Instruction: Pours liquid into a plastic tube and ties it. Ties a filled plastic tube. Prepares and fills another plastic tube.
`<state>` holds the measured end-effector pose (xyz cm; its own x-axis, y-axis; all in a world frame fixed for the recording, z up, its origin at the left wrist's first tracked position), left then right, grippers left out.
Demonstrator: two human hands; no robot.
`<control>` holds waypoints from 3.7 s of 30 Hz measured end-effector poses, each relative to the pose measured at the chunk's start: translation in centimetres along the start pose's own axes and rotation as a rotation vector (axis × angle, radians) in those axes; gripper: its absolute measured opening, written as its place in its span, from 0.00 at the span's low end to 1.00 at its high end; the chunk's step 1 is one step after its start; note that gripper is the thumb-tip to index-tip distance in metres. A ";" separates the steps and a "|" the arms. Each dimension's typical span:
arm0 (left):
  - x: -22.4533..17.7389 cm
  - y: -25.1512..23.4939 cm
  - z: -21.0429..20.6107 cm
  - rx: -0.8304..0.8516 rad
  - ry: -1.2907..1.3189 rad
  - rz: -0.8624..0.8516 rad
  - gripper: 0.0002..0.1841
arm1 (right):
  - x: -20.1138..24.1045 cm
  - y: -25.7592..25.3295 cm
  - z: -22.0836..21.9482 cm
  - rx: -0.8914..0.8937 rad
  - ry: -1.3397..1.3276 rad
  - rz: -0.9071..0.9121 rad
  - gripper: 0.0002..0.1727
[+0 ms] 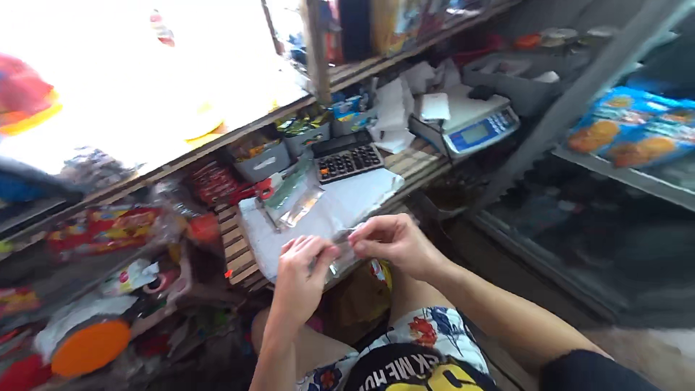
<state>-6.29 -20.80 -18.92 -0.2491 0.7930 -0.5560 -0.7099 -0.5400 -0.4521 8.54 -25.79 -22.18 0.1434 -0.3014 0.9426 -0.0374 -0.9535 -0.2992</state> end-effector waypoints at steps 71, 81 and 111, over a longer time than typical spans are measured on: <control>8.7 -23.0 14.4 -0.408 -0.044 0.206 0.30 | 3.3 -2.9 7.4 -0.296 0.023 0.220 0.07; 16.8 -31.7 14.6 -0.333 0.210 0.440 0.47 | 4.7 -4.8 8.2 -0.299 0.047 0.231 0.09; -5.4 -4.9 7.9 -0.275 -0.831 -0.290 0.25 | 10.8 -0.9 2.1 -0.494 0.871 0.640 0.07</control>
<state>-6.67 -20.16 -8.19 -0.5540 0.7982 0.2366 -0.6637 -0.2518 -0.7044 12.24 -28.19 -12.09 -0.7538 -0.4458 0.4827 -0.2621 -0.4697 -0.8430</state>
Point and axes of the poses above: each hand's wrist, its own y-axis away from the middle knuckle, its own z-axis out of the back of the hand, x = y × z, the point moved 10 cm from there along -y, towards the middle knuckle, and after that the axes turned 4 degrees about x, right-handed, at the moved point
